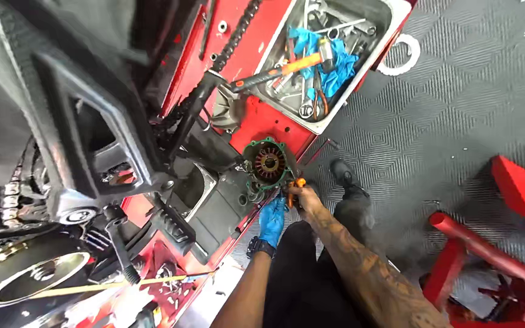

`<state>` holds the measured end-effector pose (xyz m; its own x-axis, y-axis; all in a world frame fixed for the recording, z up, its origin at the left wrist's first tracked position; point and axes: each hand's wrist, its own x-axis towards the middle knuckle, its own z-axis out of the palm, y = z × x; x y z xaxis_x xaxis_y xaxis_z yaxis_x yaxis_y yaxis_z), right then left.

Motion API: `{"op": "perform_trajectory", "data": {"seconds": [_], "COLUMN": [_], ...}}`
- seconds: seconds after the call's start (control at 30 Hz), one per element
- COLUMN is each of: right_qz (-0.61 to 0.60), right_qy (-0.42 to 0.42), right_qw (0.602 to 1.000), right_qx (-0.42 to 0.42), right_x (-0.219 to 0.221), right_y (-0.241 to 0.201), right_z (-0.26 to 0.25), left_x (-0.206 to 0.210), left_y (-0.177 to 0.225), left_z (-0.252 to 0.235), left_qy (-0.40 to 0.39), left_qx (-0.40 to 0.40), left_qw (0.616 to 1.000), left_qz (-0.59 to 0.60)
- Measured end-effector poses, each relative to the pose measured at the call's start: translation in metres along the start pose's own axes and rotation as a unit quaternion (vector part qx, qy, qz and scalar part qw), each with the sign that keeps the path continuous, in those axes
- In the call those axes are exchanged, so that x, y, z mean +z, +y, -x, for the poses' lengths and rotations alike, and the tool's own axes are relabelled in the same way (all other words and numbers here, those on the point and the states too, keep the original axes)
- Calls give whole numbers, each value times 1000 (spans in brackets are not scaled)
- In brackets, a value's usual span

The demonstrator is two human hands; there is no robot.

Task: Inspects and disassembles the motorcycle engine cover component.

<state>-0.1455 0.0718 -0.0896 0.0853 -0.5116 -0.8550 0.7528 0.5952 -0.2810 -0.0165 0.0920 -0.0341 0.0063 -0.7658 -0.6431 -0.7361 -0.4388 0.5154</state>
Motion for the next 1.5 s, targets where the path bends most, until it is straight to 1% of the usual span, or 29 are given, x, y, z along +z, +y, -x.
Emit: {"op": "perform_trajectory", "data": {"seconds": [0.07, 0.13, 0.2, 0.23, 0.3, 0.37, 0.43, 0.47, 0.53, 0.63, 0.67, 0.73, 0.77, 0.83, 0.9, 0.97, 1.03, 1.1, 1.2, 1.27, 1.3, 1.33, 1.37, 1.4, 1.43, 1.47, 1.5], "right_qz": [27, 44, 34, 21, -17, -62, -77, -58, 21, 149, 198, 261, 263, 230, 179, 143, 137, 137, 126, 124, 119, 114, 109, 102, 96, 91, 84], "right_qy": [12, 33, 47, 52, 58, 69, 90, 104, 126, 129, 134, 117, 102, 65, 28, -16, -57, -83, -113, -140, -160, -171, -178, -180, -179, -174, -167], "right_qw": [999, 998, 997, 997, 996, 994, 992, 992, 991, 980, 971, 957, 958, 970, 983, 983, 975, 969, 964, 957, 952, 949, 948, 948, 948, 948, 950], "right_qx": [-12, -32, -52, -59, -63, -54, -45, -46, -48, -22, -31, -50, -54, -36, 29, 114, 164, 189, 206, 221, 231, 237, 240, 243, 247, 250, 250], "right_x": [3, 6, 8, 8, 7, 6, -1, -8, -26, -47, -52, -58, -59, -54, -42, -32, -26, -24, -26, -24, -23, -21, -19, -16, -14, -13, -11], "right_y": [4, 9, 15, 18, 20, 20, 21, 23, 28, 28, 26, 20, 16, 6, -10, -27, -35, -38, -41, -46, -48, -47, -47, -45, -43, -40, -37], "right_z": [-1, -3, -4, -3, 0, 1, 3, 4, 3, 21, 29, 48, 56, 72, 88, 97, 97, 90, 75, 69, 66, 63, 60, 57, 53, 50, 49], "left_x": [3, 2, 0, -1, -5, -4, -2, -2, -1, -3, -4, -2, 0, 9, 17, 20, 26, 32, 41, 46, 49, 52, 56, 59, 62, 64, 66], "left_y": [-1, 1, 4, 5, 7, 6, 6, 6, 7, 3, 1, 0, 0, 0, 2, 4, -2, -11, -24, -34, -39, -41, -42, -41, -44, -53, -61], "left_z": [-6, -10, -11, -11, -9, -9, -9, -10, -17, -28, -31, -35, -35, -33, -28, -22, -22, -28, -30, -31, -30, -30, -30, -30, -32, -32, -32], "left_qy": [19, 26, 20, 13, -2, -12, -15, -16, -40, -133, -155, -164, -152, -93, -18, 50, 94, 126, 166, 166, 164, 160, 154, 143, 124, 99, 82], "left_qx": [-10, -13, -12, -11, -23, -49, -76, -78, -77, -82, -80, -81, -85, -91, -74, -38, -11, 18, 84, 110, 104, 80, 43, -5, -38, -51, -52], "left_qw": [1000, 997, 990, 989, 996, 999, 991, 986, 972, 942, 935, 935, 941, 956, 975, 994, 995, 989, 977, 975, 979, 984, 978, 949, 915, 899, 900], "left_qz": [-6, -70, -139, -146, -91, 14, 107, 149, 218, 296, 310, 304, 290, 264, 210, 86, -21, -76, -102, -97, -63, 8, 132, 283, 381, 423, 424]}}
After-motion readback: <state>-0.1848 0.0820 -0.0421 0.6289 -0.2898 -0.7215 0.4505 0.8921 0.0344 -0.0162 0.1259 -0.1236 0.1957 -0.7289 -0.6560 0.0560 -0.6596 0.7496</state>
